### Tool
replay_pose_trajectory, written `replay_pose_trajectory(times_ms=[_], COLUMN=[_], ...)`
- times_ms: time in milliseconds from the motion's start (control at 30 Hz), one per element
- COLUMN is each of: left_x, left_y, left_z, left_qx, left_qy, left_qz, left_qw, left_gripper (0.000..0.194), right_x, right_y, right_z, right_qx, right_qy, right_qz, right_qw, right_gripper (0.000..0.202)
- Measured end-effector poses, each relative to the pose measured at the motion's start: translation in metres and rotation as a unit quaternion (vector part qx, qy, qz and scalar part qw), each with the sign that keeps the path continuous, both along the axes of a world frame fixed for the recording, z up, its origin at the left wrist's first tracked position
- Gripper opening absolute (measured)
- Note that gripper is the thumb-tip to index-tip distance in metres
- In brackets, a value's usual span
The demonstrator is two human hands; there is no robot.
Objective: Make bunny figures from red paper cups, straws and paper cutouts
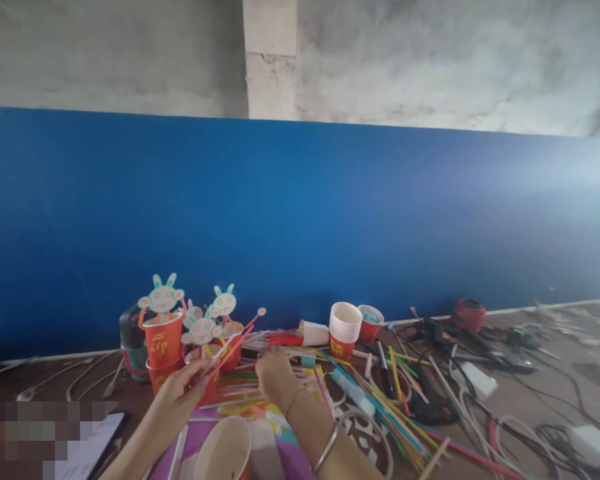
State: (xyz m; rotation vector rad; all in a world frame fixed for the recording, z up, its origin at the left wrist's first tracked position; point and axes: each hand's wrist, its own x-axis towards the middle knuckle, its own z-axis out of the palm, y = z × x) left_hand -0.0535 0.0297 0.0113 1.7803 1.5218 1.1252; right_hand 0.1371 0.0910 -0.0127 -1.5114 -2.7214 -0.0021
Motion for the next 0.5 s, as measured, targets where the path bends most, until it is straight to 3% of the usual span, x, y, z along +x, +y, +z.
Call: replay_pose_trajectory(times_ms=[300, 500], left_x=[0.002, 0.003], left_y=[0.002, 0.004], left_z=[-0.005, -0.007], left_qx=[-0.001, -0.003], left_qy=[-0.032, -0.060], left_qz=[0.009, 0.010], left_qw=[0.999, 0.998], left_gripper=[0.037, 0.039], right_x=[0.014, 0.026], right_y=[0.009, 0.005], right_z=[0.013, 0.008], right_qx=[-0.023, -0.053], right_qy=[0.022, 0.063], right_qz=[-0.022, -0.046], right_qw=[0.999, 0.996], right_gripper=[0.029, 0.027])
